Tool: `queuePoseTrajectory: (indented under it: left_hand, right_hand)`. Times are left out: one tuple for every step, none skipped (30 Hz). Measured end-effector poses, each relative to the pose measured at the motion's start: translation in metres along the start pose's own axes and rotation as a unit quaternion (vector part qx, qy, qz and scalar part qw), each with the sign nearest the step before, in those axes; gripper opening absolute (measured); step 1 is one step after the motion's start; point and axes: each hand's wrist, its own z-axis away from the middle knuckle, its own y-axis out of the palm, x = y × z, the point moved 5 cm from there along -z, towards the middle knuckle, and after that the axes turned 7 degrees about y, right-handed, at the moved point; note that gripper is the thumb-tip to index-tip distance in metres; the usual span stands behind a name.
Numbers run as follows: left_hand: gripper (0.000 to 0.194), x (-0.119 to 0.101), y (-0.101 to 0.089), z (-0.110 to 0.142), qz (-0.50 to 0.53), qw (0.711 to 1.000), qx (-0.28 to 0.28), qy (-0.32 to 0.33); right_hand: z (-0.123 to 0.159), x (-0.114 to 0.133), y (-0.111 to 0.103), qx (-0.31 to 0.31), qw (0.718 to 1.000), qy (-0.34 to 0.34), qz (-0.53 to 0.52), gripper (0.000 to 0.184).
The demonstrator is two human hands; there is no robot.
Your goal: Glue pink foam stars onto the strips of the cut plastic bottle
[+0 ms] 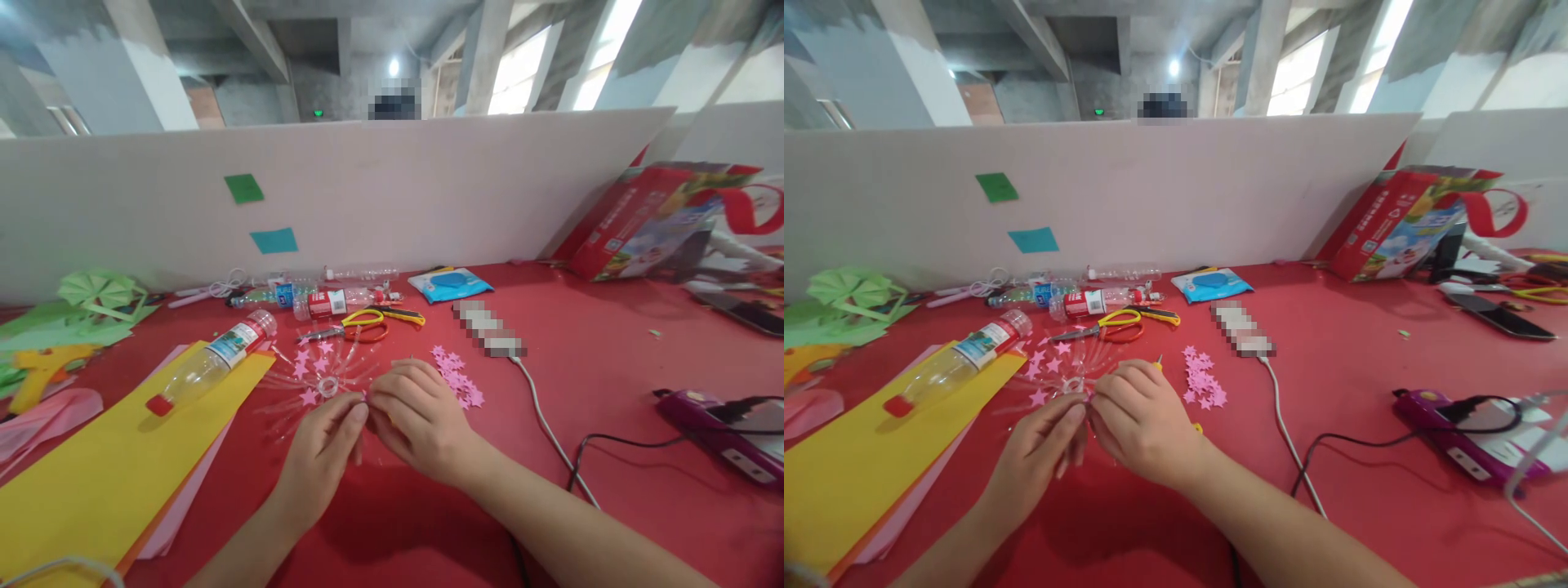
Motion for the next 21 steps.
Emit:
queuePoseTrajectory:
  left_hand:
    - [0.027, 0.0, 0.0, -0.001, 0.009, 1.0, 0.001, -0.006]
    - [0.027, 0.0, -0.001, -0.001, 0.015, 1.0, 0.001, -0.009]
    - [0.026, -0.001, -0.001, -0.002, 0.015, 1.0, 0.004, -0.009]
    - [0.025, -0.001, -0.001, -0.002, 0.012, 1.0, 0.008, -0.008]
    - [0.025, -0.002, -0.001, -0.002, 0.005, 1.0, 0.014, -0.005]
    - [0.026, -0.002, -0.001, -0.001, -0.004, 1.0, 0.022, -0.002]
    - [0.027, -0.001, 0.0, -0.001, -0.015, 0.999, 0.029, 0.0]
    - [0.028, 0.0, 0.0, 0.0, -0.024, 0.999, 0.035, 0.0]
    - [0.029, 0.001, 0.001, 0.0, -0.032, 0.999, 0.04, -0.002]
    - [0.029, 0.002, 0.002, 0.0, -0.037, 0.998, 0.042, -0.004]
    - [0.029, 0.002, 0.002, 0.0, -0.039, 0.998, 0.043, -0.006]
    - [0.028, 0.002, 0.002, 0.0, -0.037, 0.998, 0.041, -0.008]
    - [0.027, 0.002, 0.002, 0.0, -0.032, 0.999, 0.039, -0.009]
    - [0.026, 0.001, 0.002, 0.0, -0.027, 0.999, 0.04, -0.009]
    - [0.025, 0.0, 0.002, 0.0, -0.026, 0.999, 0.041, -0.006]
    - [0.025, -0.001, 0.0, 0.0, -0.031, 0.999, 0.04, 0.0]
    - [0.024, -0.003, -0.002, 0.0, -0.043, 0.998, 0.036, 0.012]
    - [0.024, -0.006, -0.005, 0.0, -0.062, 0.997, 0.026, 0.029]
    - [0.023, -0.009, -0.01, 0.0, -0.085, 0.995, 0.011, 0.052]
    - [0.021, -0.012, -0.015, 0.0, -0.107, 0.991, -0.007, 0.074]
    - [0.021, -0.014, -0.02, 0.0, -0.121, 0.988, -0.028, 0.091]
  right_hand:
    - [0.0, 0.001, 0.001, 0.003, 1.0, 0.002, -0.012, 0.01]
    - [0.0, 0.0, 0.001, 0.005, 0.999, 0.014, -0.03, 0.01]
    - [0.0, -0.003, 0.0, 0.004, 0.998, 0.04, -0.052, 0.009]
    - [-0.001, -0.007, -0.001, 0.0, 0.994, 0.075, -0.078, 0.009]
    - [-0.001, -0.011, -0.002, -0.003, 0.988, 0.112, -0.104, 0.009]
    - [-0.001, -0.016, -0.003, -0.003, 0.981, 0.147, -0.128, 0.008]
    - [-0.002, -0.019, -0.003, 0.003, 0.973, 0.175, -0.15, 0.008]
    - [-0.002, -0.022, -0.002, 0.014, 0.966, 0.194, -0.17, 0.007]
    - [-0.002, -0.023, 0.0, 0.03, 0.96, 0.206, -0.189, 0.008]
    - [-0.003, -0.024, 0.002, 0.049, 0.953, 0.215, -0.206, 0.01]
    - [-0.003, -0.024, 0.004, 0.066, 0.948, 0.222, -0.22, 0.013]
    - [-0.003, -0.024, 0.005, 0.077, 0.943, 0.229, -0.231, 0.014]
    - [-0.004, -0.023, 0.006, 0.082, 0.939, 0.235, -0.237, 0.015]
    - [-0.005, -0.024, 0.005, 0.083, 0.936, 0.241, -0.241, 0.015]
    - [-0.006, -0.024, 0.004, 0.086, 0.936, 0.243, -0.241, 0.014]
    - [-0.007, -0.025, 0.002, 0.097, 0.936, 0.241, -0.237, 0.013]
    - [-0.007, -0.027, -0.001, 0.119, 0.938, 0.238, -0.223, 0.012]
    - [-0.007, -0.03, -0.004, 0.153, 0.939, 0.235, -0.197, 0.011]
    - [-0.006, -0.035, -0.006, 0.202, 0.938, 0.236, -0.153, 0.011]
    - [-0.003, -0.042, -0.01, 0.247, 0.932, 0.255, -0.074, 0.011]
    - [0.001, -0.051, -0.013, 0.288, 0.916, 0.28, 0.011, 0.011]
